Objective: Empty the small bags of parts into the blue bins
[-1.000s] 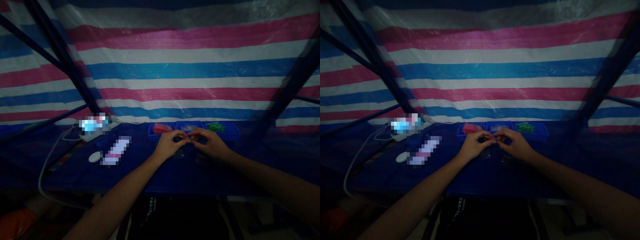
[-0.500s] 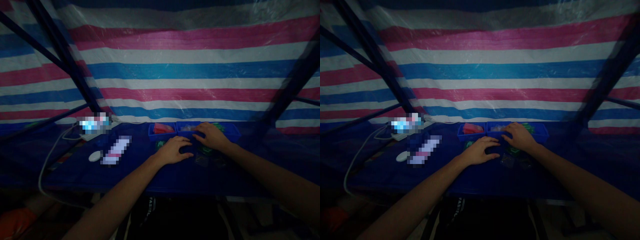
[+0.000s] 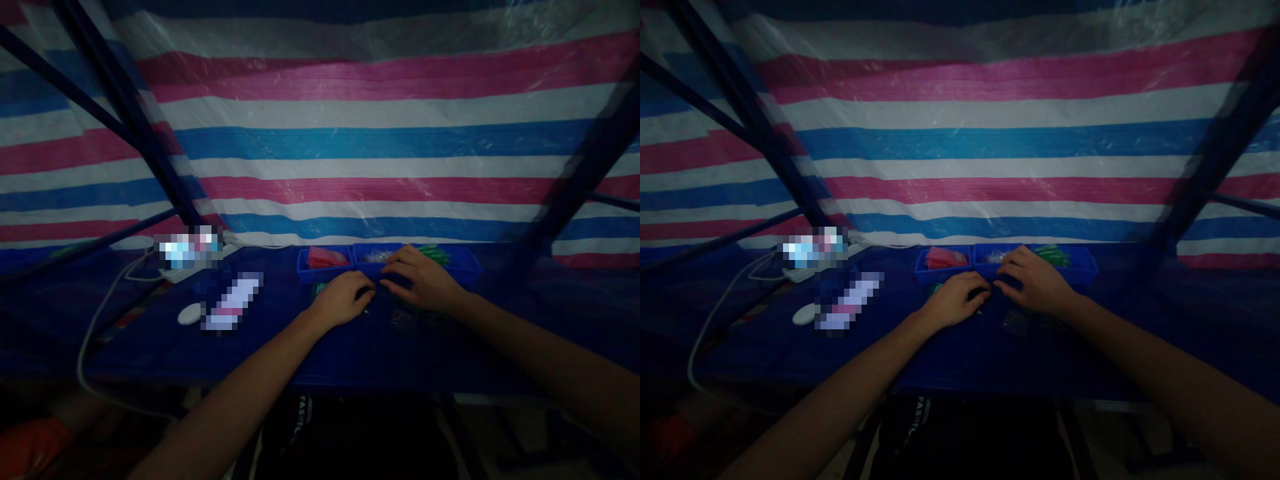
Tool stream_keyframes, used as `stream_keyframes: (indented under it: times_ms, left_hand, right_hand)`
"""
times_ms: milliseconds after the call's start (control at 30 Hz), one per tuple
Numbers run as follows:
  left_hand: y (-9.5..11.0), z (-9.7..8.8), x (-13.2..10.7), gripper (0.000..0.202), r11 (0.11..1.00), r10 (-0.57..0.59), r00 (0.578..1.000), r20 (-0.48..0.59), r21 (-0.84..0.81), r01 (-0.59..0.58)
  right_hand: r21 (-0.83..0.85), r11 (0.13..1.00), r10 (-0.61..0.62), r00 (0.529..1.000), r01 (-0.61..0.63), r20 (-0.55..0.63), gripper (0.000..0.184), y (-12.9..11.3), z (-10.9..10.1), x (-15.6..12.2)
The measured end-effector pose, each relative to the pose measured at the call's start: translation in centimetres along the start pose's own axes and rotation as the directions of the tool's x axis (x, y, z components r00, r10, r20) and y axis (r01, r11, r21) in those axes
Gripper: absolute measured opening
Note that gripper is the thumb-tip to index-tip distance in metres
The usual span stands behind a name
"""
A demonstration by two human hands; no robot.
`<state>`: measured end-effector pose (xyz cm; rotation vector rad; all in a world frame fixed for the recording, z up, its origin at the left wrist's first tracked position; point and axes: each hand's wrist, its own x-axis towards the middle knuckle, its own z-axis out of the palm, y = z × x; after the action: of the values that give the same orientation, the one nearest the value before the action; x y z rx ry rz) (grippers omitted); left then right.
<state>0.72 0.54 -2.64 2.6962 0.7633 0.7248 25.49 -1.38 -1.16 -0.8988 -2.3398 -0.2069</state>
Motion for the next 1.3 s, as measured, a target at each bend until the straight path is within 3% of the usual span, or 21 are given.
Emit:
stream_keyframes:
  times_ms: [133,200,367,467,567,633,767,967,1167,1300]
  left_hand:
    - [0.0,0.0,0.0,0.021,1.000,0.001,1.000,-0.008,0.010,-0.001]
    - [0.0,0.1,-0.1,0.022,1.000,0.008,1.000,-0.001,0.024,-0.008]
    - [-0.1,0.2,-0.2,0.025,0.997,0.016,1.000,0.016,0.080,-0.017]
    - [0.0,0.2,-0.3,0.026,0.995,0.012,1.000,0.027,0.096,-0.014]
    - [0.0,0.2,-0.3,0.026,0.995,0.010,1.000,0.017,0.098,-0.012]
    - [0.0,0.2,-0.3,0.026,0.995,0.011,1.000,0.016,0.099,-0.013]
    - [-0.1,0.4,-0.3,0.026,0.995,0.008,1.000,0.014,0.100,-0.009]
    - [-0.3,0.6,-0.1,0.038,0.998,-0.032,0.997,-0.069,0.043,0.035]
    - [0.3,-0.3,0.1,0.035,0.997,-0.076,0.989,-0.124,0.001,0.076]
    - [1.2,-0.6,0.0,0.042,0.997,-0.074,0.982,-0.172,-0.033,0.070]
  right_hand:
    - [0.017,0.998,0.060,0.988,-0.063,0.141,0.026,0.0,-0.6,-0.6]
    - [0.026,0.994,0.101,0.964,-0.111,0.248,0.037,0.1,-1.1,-0.8]
    - [0.140,0.960,0.134,0.837,-0.242,0.530,0.080,0.4,-2.4,-0.8]
    - [0.249,0.914,0.113,0.789,-0.321,0.604,0.087,0.6,-3.0,-0.8]
    - [0.348,0.877,0.045,0.776,-0.332,0.629,0.091,0.7,-3.3,-1.0]
    - [0.388,0.866,0.016,0.792,-0.316,0.610,0.085,0.6,-3.1,-1.1]
    - [0.418,0.859,0.036,0.851,-0.294,0.525,0.056,0.1,-1.5,-1.1]
    - [0.384,0.913,0.035,0.962,-0.141,0.270,0.027,-1.8,1.3,-0.7]
    - [0.342,0.926,0.133,0.985,-0.164,0.113,0.025,-2.0,1.7,-0.6]
    - [0.328,0.908,0.286,0.958,-0.263,-0.025,0.024,-1.0,1.1,-0.7]
